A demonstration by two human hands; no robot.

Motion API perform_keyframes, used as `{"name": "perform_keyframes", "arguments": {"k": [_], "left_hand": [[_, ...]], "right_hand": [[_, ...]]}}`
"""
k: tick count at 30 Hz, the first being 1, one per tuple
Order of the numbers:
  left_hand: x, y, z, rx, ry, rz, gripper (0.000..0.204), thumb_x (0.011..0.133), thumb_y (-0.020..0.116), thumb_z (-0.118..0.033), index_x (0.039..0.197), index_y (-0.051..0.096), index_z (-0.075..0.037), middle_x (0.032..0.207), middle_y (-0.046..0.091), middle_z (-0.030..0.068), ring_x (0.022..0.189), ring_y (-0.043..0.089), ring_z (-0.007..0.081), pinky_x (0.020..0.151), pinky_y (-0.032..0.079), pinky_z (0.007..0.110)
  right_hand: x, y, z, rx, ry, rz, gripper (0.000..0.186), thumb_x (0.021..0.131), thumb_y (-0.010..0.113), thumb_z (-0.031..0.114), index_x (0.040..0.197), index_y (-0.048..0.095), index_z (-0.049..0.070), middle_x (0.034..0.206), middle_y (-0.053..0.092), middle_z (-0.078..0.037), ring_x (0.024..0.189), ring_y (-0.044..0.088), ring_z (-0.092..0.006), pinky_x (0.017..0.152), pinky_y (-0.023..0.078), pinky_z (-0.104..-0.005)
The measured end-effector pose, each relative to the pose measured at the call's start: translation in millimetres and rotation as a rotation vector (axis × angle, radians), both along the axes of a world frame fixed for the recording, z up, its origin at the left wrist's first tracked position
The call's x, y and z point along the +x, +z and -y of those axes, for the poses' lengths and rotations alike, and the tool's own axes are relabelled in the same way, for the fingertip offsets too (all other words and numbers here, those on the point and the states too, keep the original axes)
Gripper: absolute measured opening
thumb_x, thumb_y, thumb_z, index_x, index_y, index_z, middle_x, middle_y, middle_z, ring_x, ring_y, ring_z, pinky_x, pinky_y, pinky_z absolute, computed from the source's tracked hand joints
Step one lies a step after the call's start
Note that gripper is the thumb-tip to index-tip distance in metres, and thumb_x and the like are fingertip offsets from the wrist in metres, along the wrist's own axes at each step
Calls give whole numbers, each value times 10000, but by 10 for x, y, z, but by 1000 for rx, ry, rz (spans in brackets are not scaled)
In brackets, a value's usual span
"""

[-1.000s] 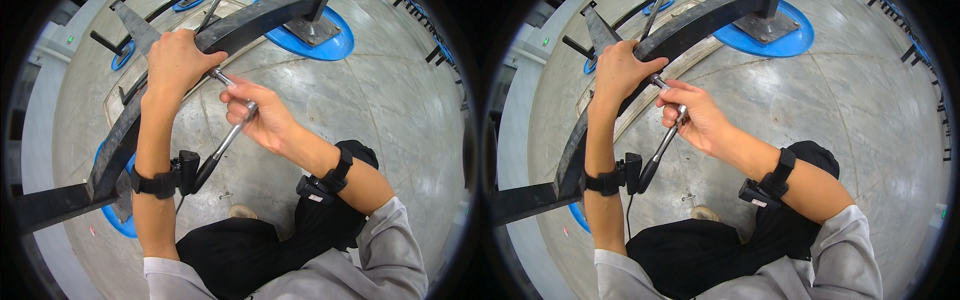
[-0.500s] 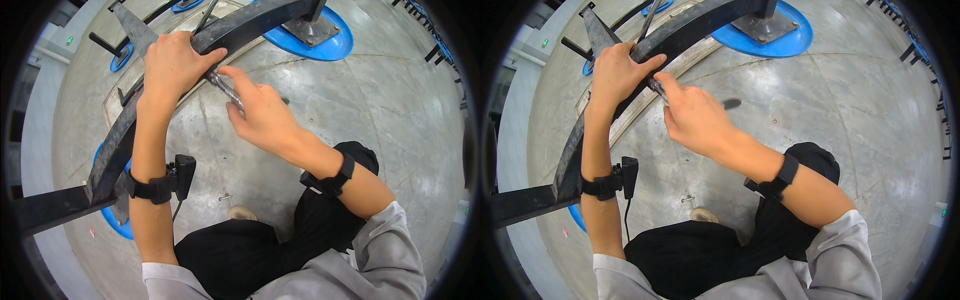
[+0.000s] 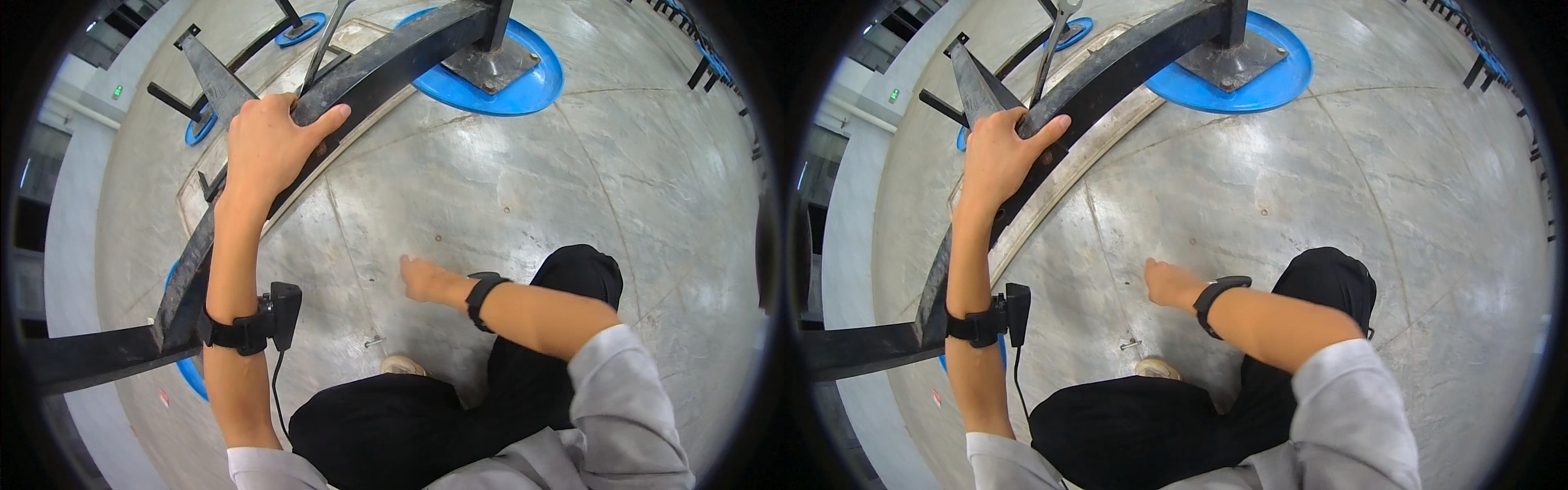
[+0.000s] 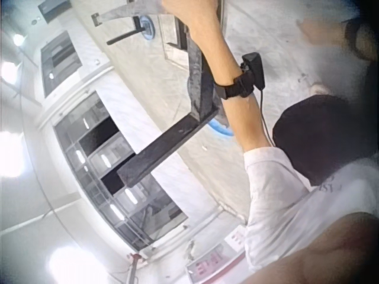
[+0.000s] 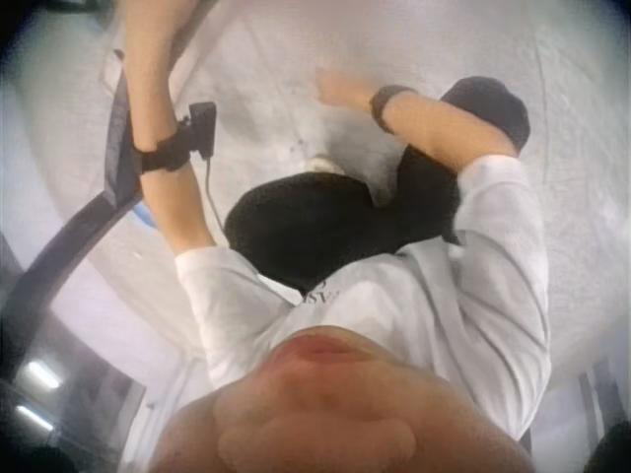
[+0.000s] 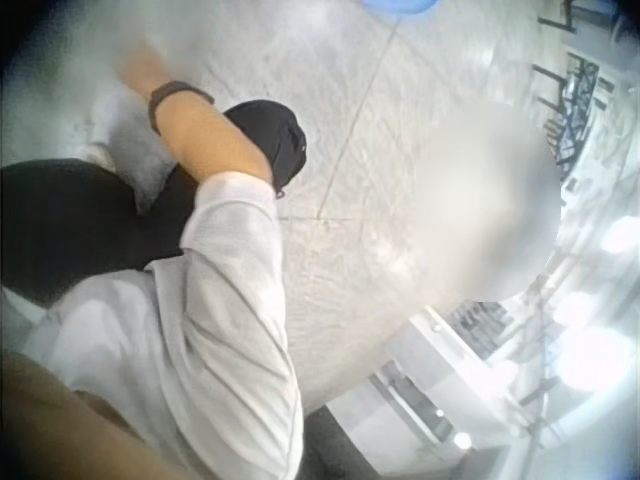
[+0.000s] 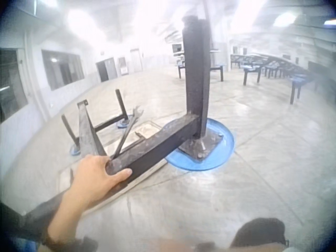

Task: The person uses a socket wrench and a combination wrench to loosen and remove bolts from a metal table frame, then walks to a tool kit on another table to retrieve and use a screwdriver on a different part of the frame.

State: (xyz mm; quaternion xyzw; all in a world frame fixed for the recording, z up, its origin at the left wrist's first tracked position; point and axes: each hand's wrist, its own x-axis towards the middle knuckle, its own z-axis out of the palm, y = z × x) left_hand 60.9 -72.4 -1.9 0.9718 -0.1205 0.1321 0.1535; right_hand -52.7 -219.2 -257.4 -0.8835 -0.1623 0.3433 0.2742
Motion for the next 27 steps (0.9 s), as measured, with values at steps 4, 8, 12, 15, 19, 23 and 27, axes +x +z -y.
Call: {"name": "perform_keyframes", "arguments": {"k": [4,8,12,15,19,23,27], "left_hand": [[61,17,-26,101,-12,0,604,767,709,-554,706,696,47,555,627,156,591,658,317,662,534,397],[110,-7,-63,199,-57,66,614,766,697,-558,729,697,55,630,646,187,669,667,345,690,533,417],[131,-33,-94,177,-66,75,615,768,687,-568,730,699,45,634,651,175,672,665,349,683,533,420],[132,-25,-96,136,-74,33,613,769,684,-572,702,689,37,614,641,173,650,658,352,669,530,422],[123,31,-64,139,-50,-7,613,766,687,-572,659,665,31,611,632,186,644,653,362,652,521,428],[95,74,-17,167,-64,32,615,770,697,-559,633,649,38,585,610,190,604,633,366,626,506,444],[89,81,0,187,-44,36,616,775,706,-541,608,634,47,545,588,180,565,623,355,593,497,426]], "right_hand": [[-127,-743,1,-52,-68,46,531,798,639,21,1267,408,-73,1090,609,-298,1005,635,-438,853,542,-463],[-169,-1101,12,-71,-54,30,615,812,639,29,1342,335,-44,1183,566,-274,1055,611,-441,870,535,-474],[20,-701,-100,-52,-39,265,461,853,663,177,1226,496,-38,1141,601,-250,1024,622,-426,855,533,-472],[509,99,-321,435,-435,339,323,868,679,293,945,649,-19,884,677,-216,794,675,-343,695,529,-420],[800,1269,-174,805,-430,651,338,860,707,319,804,645,-8,655,643,-147,586,627,-300,562,478,-383],[839,1795,-153,704,-402,805,280,859,718,251,804,638,-12,675,656,-151,580,634,-295,552,480,-387],[836,1725,-261,800,-477,902,226,864,708,180,805,623,-20,692,666,-157,599,650,-296,562,497,-369]]}}
